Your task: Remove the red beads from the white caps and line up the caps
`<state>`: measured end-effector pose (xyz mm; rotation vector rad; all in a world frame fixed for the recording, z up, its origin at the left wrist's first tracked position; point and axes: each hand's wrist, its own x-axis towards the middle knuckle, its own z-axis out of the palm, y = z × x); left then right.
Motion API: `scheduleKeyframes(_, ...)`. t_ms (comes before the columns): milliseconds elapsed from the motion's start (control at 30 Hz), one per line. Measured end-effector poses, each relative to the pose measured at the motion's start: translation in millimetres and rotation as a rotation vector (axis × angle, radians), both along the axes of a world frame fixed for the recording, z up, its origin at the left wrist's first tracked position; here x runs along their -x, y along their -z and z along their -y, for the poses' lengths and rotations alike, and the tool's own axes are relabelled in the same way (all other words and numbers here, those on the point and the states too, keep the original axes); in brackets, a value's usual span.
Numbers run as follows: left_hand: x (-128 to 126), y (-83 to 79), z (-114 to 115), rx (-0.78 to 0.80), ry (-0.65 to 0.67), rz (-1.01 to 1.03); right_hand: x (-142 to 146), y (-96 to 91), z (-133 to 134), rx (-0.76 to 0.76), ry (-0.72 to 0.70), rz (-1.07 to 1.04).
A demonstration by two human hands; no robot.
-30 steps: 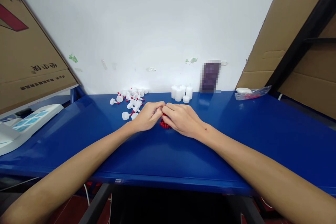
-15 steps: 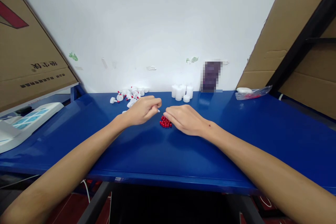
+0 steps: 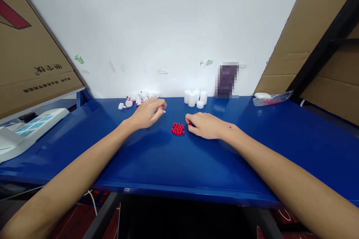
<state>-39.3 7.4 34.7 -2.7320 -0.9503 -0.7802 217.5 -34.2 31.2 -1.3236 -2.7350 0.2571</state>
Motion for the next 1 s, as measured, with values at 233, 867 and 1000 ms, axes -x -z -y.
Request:
scheduleKeyframes(233,-0.4,2.8,-1.4,0.021,-0.003,-0.028,1.0,3.0,-0.2,-0.016,-0.002,-0.017)
scheduleKeyframes(867,-0.6,4.6,-1.3,0.031,0.003,-0.020,7.3,-1.4,6.6,0.008,-0.053,-0.064)
scheduleKeyframes(1000,-1.0,7.6,-2.4,0.028,0.006,-0.033,7.8,0.3,5.8,0.004,-0.069,-0.102)
